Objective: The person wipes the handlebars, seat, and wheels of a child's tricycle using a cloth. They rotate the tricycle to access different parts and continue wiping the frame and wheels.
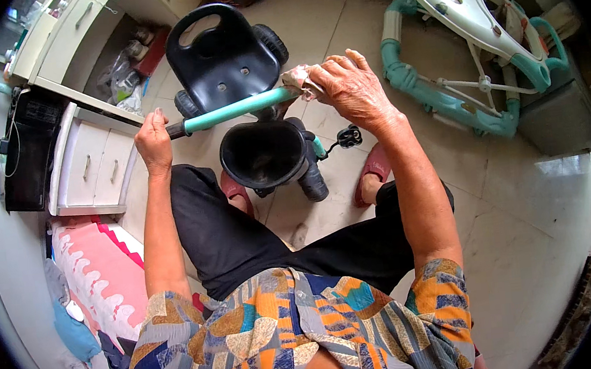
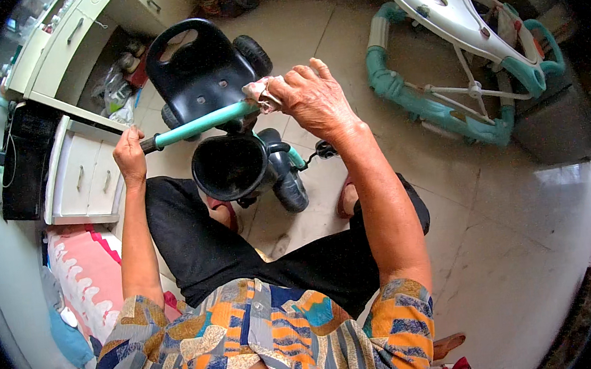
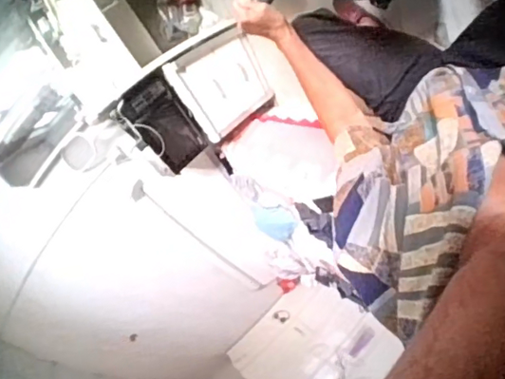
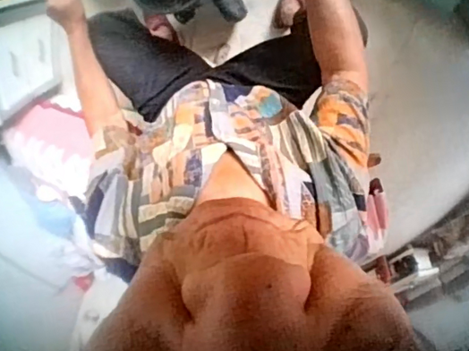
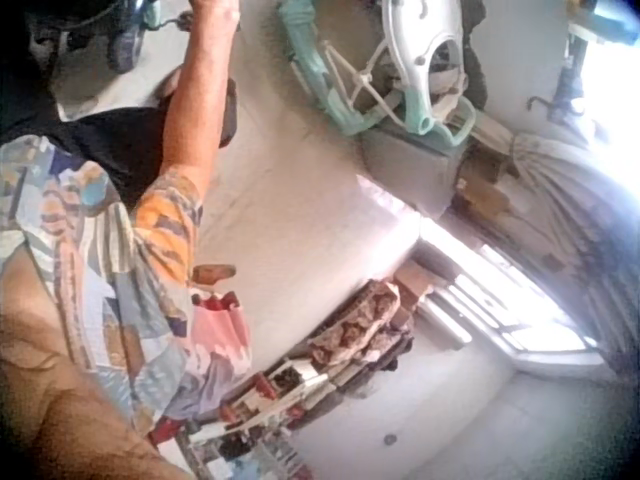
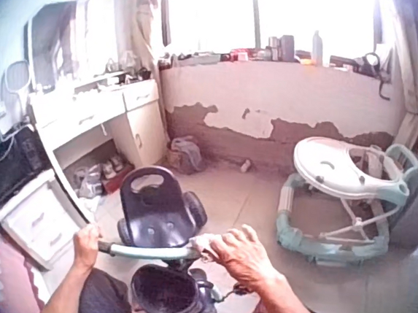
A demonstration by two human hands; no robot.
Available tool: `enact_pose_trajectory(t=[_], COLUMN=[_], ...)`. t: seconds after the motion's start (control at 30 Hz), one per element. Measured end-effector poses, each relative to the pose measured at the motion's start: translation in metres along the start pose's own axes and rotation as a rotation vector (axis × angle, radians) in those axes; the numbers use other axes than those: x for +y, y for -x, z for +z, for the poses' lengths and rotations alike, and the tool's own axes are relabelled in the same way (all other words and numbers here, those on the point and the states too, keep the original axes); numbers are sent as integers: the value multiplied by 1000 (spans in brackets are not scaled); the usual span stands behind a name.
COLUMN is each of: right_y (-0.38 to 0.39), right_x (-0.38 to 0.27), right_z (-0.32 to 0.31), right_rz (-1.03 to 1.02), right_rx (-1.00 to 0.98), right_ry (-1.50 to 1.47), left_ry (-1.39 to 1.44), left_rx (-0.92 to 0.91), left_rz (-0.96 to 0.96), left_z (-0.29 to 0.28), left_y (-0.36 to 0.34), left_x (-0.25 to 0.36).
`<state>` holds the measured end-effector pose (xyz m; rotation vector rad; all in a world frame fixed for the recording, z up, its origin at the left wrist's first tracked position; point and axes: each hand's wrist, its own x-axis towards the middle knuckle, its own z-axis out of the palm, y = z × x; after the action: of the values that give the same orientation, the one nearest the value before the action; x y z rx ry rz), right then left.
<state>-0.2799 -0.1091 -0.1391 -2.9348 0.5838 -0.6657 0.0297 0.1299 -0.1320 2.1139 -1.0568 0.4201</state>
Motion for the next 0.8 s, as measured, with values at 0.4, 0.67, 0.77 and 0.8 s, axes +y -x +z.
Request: enact_pose_trajectory(t=[0.4, 0.67, 0.77, 0.8], right_y=[17, 30, 29, 31], right_x=[17, 3, 4, 6], right_z=[-12, -5, -2, -5], right_rz=[186, 81, 70, 81], right_rx=[-23, 76, 75, 57], right_ry=[-323, -194, -194, -167], left_ry=[-318, -201, -235, -235], left_rx=[-69, -249, -248, -247], left_rz=[198, 279, 243, 249], left_z=[-9, 16, 21, 21], left_y=[-6, 8, 5, 5], left_x=[4, 56, 41, 43])
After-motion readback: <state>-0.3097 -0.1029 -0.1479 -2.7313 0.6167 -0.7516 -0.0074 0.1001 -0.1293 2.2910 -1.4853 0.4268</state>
